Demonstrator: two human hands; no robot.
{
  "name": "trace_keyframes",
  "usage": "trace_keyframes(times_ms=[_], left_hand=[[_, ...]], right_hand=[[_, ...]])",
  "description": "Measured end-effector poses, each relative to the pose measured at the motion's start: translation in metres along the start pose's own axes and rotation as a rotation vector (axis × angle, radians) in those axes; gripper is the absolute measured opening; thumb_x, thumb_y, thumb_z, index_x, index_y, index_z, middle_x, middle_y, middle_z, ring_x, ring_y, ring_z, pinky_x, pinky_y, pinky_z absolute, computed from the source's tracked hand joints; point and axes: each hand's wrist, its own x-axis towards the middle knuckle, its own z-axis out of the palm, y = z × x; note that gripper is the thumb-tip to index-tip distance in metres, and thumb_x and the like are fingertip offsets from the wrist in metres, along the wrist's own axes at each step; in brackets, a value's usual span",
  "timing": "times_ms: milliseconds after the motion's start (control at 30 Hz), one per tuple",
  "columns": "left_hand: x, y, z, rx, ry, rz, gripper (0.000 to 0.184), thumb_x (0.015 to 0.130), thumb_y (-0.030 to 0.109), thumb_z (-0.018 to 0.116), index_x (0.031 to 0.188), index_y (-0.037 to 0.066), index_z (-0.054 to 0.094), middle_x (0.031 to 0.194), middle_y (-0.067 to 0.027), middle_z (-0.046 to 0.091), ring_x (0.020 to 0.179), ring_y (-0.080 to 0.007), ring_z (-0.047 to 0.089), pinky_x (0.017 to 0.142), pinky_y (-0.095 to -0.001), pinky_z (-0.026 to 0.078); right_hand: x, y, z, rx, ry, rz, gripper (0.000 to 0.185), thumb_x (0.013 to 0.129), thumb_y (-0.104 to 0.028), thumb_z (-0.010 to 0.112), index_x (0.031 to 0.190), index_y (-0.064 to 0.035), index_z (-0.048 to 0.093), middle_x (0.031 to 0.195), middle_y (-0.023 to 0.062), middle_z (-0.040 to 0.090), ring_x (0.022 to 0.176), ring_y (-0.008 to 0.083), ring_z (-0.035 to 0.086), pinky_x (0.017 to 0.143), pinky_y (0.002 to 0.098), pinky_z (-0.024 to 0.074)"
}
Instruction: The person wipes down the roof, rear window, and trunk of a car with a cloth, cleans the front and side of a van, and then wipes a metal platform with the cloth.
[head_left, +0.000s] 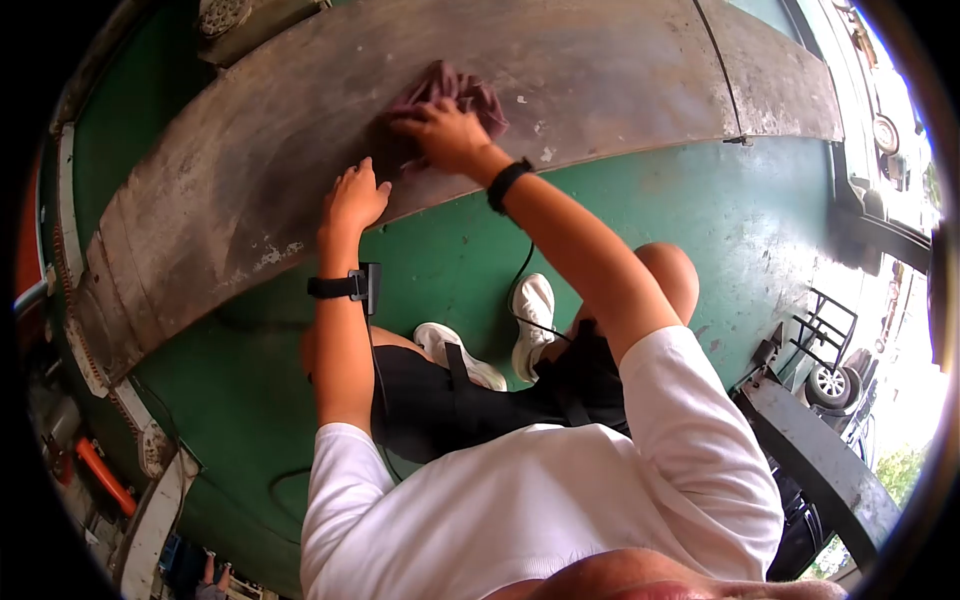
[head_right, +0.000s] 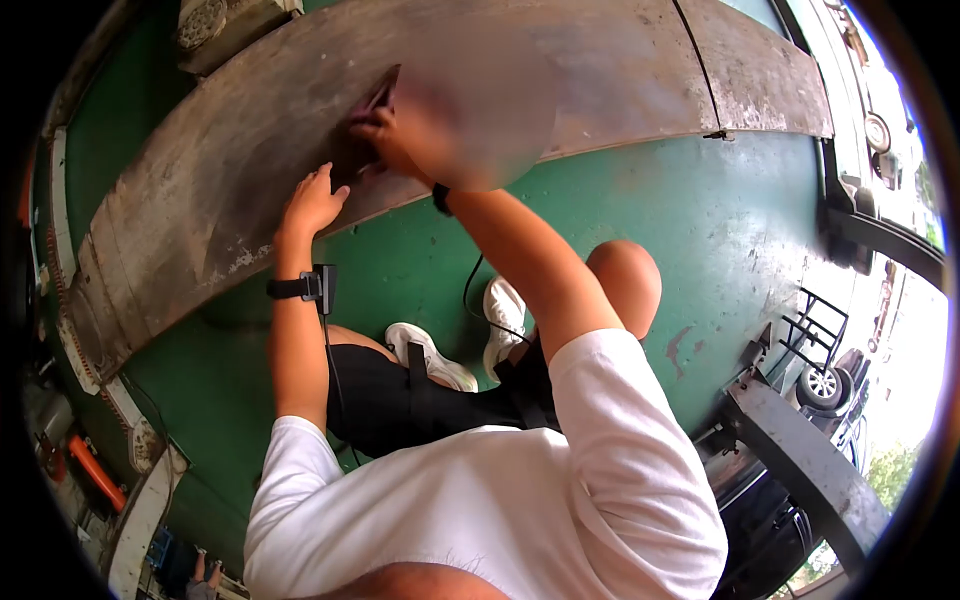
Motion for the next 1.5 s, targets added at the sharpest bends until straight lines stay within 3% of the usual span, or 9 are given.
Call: trace_keyframes(times_ms=[167,267,333,500,633,767,1000,1267,1500], left_hand=[[0.015,0.003,0.021,-0.051,0.074,0.134,0.063,0.095,0.035,0.059,0.146,0.003,0.041,0.152,-0.0270,0.037,0.139,-0.0447,0.038,0.111,-0.0499,0.038],[0.010,0.016,0.035,0.007,0.034,0.147,0.065,0.096,0.034,0.058,0.148,0.003,0.038,0.157,-0.0311,0.024,0.145,-0.0475,0.026,0.113,-0.0529,0.035],[-0.005,0.033,0.020,0.038,-0.144,0.150,0.069,0.096,0.034,0.059,0.151,0.003,0.034,0.160,-0.0314,0.014,0.149,-0.0448,0.016,0.114,-0.0574,0.032],[0.030,0.035,0.051,-0.053,0.488,0.422,0.052,0.090,0.023,0.064,0.137,0.004,0.050,0.146,-0.0244,0.042,0.130,-0.0436,0.045,0.103,-0.0521,0.043],[0.046,0.010,0.041,-0.162,0.937,0.358,0.035,0.089,0.018,0.063,0.119,0.002,0.055,0.135,-0.0205,0.050,0.117,-0.0408,0.052,0.096,-0.0504,0.044],[0.013,-0.021,0.048,0.121,0.693,0.093,0.053,0.087,0.029,0.068,0.129,0.001,0.053,0.137,-0.0208,0.049,0.119,-0.0395,0.051,0.101,-0.0526,0.041],[0.006,0.002,0.007,0.265,0.031,-0.033,0.092,0.076,0.043,0.080,0.145,-0.004,0.040,0.145,-0.0254,0.046,0.131,-0.0344,0.049,0.111,-0.0532,0.034],[0.022,0.000,0.032,0.366,0.037,-0.086,0.098,0.078,0.039,0.081,0.147,-0.011,0.033,0.149,-0.0299,0.041,0.137,-0.0356,0.046,0.117,-0.0505,0.029],[0.034,-0.006,0.057,0.585,0.128,-0.005,0.087,0.084,0.032,0.073,0.142,-0.019,0.034,0.143,-0.0406,0.040,0.134,-0.0415,0.047,0.114,-0.0478,0.032]], right_hand=[[-0.075,0.189,0.015,-0.140,0.367,0.564,0.033,0.094,-0.035,0.059,0.122,-0.0176,0.062,0.108,0.0116,0.069,0.101,0.0346,0.064,0.087,0.0452,0.0504],[-0.175,0.329,0.005,0.331,0.103,1.497,0.054,0.083,-0.045,0.071,0.123,-0.0086,0.067,0.127,0.0185,0.065,0.122,0.0253,0.061,0.099,0.0446,0.0487],[-0.191,0.342,-0.029,0.281,0.373,1.580,0.056,0.081,-0.041,0.074,0.123,-0.0044,0.065,0.127,0.0198,0.064,0.119,0.0331,0.062,0.100,0.0423,0.0495],[-0.078,0.236,-0.062,-0.029,0.434,0.719,0.033,0.082,-0.010,0.056,0.113,-0.0044,0.066,0.112,0.0240,0.066,0.098,0.0411,0.064,0.086,0.0502,0.0512],[0.009,0.074,-0.036,0.237,0.281,-0.148,0.037,0.085,-0.019,0.063,0.121,-0.0132,0.065,0.115,0.0081,0.065,0.112,0.0323,0.056,0.102,0.0458,0.0408],[0.070,-0.025,0.041,0.195,0.038,-0.516,0.046,0.083,-0.017,0.067,0.128,-0.0174,0.063,0.145,0.0021,0.054,0.135,0.0272,0.047,0.116,0.0435,0.0335],[0.077,-0.036,0.017,0.231,-0.128,-0.262,0.052,0.084,-0.020,0.068,0.135,-0.0241,0.058,0.150,0.0000,0.047,0.140,0.0296,0.042,0.108,0.0522,0.0439],[0.014,0.200,0.035,0.255,0.498,0.184,0.043,0.086,-0.010,0.049,0.128,-0.0046,0.056,0.132,0.0207,0.058,0.125,0.0377,0.053,0.106,0.0446,0.0421],[-0.046,0.392,0.046,0.097,0.156,0.383,0.027,0.088,-0.015,0.051,0.104,0.0001,0.067,0.108,0.0177,0.070,0.106,0.0354,0.064,0.101,0.0439,0.0472]])
